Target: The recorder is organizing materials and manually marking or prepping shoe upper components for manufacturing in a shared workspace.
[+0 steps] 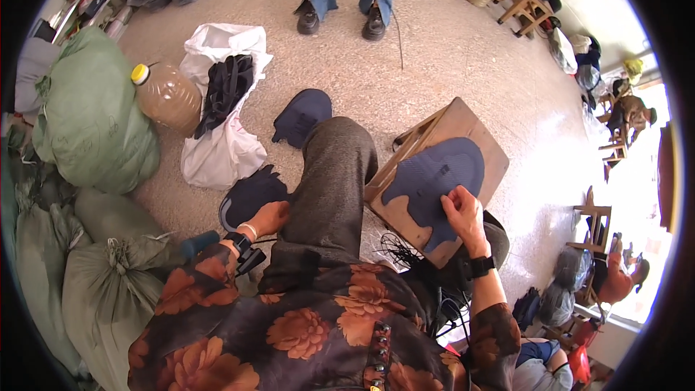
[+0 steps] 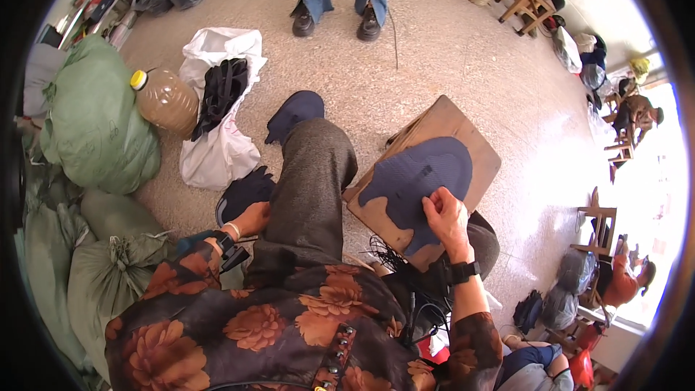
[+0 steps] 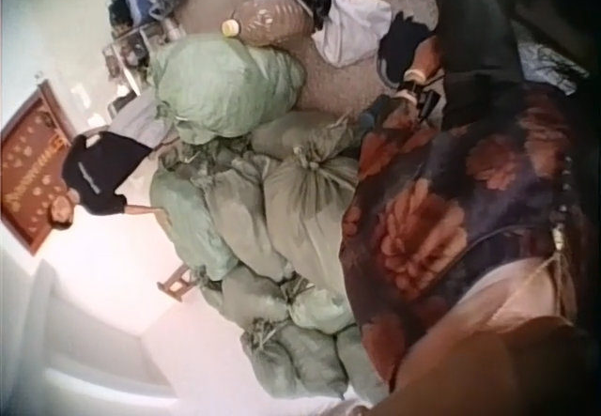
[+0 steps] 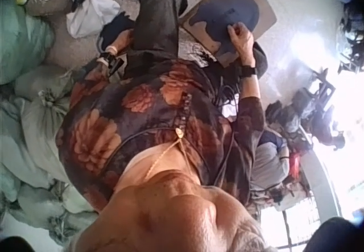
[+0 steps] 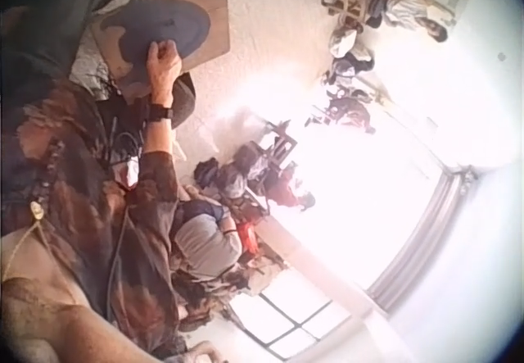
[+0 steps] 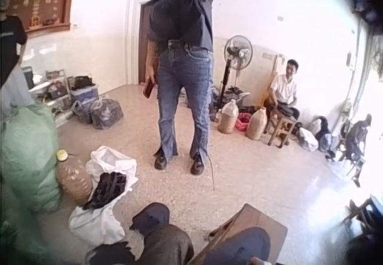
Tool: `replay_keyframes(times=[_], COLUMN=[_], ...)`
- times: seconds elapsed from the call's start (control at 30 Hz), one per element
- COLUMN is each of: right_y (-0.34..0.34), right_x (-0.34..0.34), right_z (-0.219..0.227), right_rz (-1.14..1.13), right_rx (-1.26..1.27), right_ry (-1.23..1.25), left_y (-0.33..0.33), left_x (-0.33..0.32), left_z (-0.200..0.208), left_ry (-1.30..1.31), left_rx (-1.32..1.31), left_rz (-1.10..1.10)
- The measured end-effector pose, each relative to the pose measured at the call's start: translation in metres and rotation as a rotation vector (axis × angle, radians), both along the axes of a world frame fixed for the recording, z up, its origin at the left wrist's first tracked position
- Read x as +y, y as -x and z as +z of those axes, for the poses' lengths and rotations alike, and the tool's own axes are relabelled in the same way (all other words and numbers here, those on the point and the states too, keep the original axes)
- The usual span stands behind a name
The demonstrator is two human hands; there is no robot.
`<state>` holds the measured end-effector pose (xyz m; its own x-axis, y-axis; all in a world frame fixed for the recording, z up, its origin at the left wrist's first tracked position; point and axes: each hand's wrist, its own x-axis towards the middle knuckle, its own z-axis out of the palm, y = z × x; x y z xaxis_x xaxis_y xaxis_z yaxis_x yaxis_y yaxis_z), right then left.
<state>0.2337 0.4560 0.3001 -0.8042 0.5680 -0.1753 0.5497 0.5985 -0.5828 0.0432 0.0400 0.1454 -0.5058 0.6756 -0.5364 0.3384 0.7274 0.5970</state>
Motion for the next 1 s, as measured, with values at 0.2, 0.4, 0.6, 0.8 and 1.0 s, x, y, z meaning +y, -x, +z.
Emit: replay_keyframes(times=[0.2, 0.4, 0.6, 0.8, 1.0], right_y=[0.001, -0.057, -0.206, -0.285, -0.27], right_x=[0.01, 0.034, 0.066, 0.043, 0.038], right_z=[-0.001, 0.043, 0.072, 0.011, -0.004], right_rz=[0.043, -0.052, -0.544, -0.887, -0.878], right_rx=[0.12, 0.258, 0.132, 0.458, 0.54], right_ry=[0.058, 0.015, 0.065, 0.297, 0.321], left_y=[0.03, 0.044, 0.043, 0.039, 0.032], left_x=[0.022, 0.071, 0.12, 0.16, 0.165], left_z=[0.018, 0.102, 0.169, 0.138, 0.142], left_ry=[-0.363, -0.652, -0.863, -0.788, -0.613], left_rx=[0.154, 0.43, 0.716, 0.742, 0.928], left_rz=[0.192, 0.335, 0.166, -0.089, -0.216])
